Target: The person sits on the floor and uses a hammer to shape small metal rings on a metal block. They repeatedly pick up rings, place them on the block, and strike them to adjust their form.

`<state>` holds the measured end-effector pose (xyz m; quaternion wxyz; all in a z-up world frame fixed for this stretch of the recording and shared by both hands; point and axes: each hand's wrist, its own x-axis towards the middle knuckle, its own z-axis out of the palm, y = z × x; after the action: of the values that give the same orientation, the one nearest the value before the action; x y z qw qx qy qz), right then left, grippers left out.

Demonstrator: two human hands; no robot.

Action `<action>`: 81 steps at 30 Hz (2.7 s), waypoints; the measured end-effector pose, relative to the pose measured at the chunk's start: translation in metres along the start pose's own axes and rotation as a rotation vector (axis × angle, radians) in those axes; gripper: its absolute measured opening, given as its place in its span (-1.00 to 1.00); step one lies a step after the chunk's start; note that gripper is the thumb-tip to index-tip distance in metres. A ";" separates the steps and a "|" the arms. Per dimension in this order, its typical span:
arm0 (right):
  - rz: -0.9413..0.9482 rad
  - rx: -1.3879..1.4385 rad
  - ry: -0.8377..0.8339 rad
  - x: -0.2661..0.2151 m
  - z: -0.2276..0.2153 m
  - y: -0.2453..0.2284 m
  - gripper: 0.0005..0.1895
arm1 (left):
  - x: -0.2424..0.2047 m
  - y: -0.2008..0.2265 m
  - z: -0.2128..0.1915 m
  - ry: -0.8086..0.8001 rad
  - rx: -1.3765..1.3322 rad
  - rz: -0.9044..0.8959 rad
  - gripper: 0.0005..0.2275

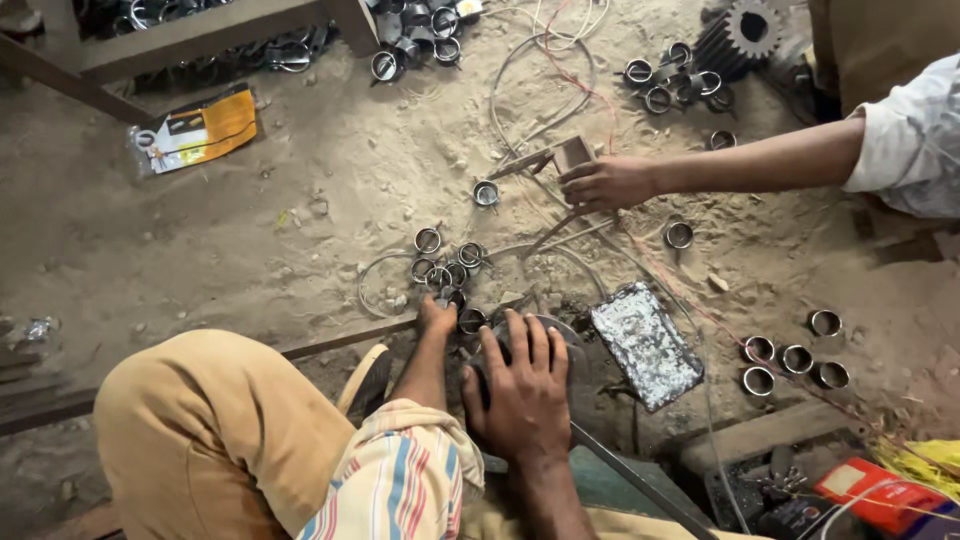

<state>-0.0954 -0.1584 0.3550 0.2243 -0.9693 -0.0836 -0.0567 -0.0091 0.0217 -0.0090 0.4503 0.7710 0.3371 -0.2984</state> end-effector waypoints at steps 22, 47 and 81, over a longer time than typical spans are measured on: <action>-0.001 0.021 0.035 -0.005 -0.002 0.003 -0.48 | 0.004 0.008 -0.054 0.241 0.051 0.042 -0.61; 0.028 -0.010 -0.098 -0.001 0.002 0.008 -0.28 | 0.051 0.154 -0.007 0.222 0.619 0.650 -0.56; 0.036 0.034 -0.108 -0.001 0.000 0.007 -0.31 | 0.071 0.167 0.013 -0.143 1.036 0.635 -0.85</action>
<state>-0.0949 -0.1649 0.3516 0.2368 -0.9683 -0.0789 0.0010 0.1630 -0.0339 0.0136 0.1054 0.9307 -0.1290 -0.3256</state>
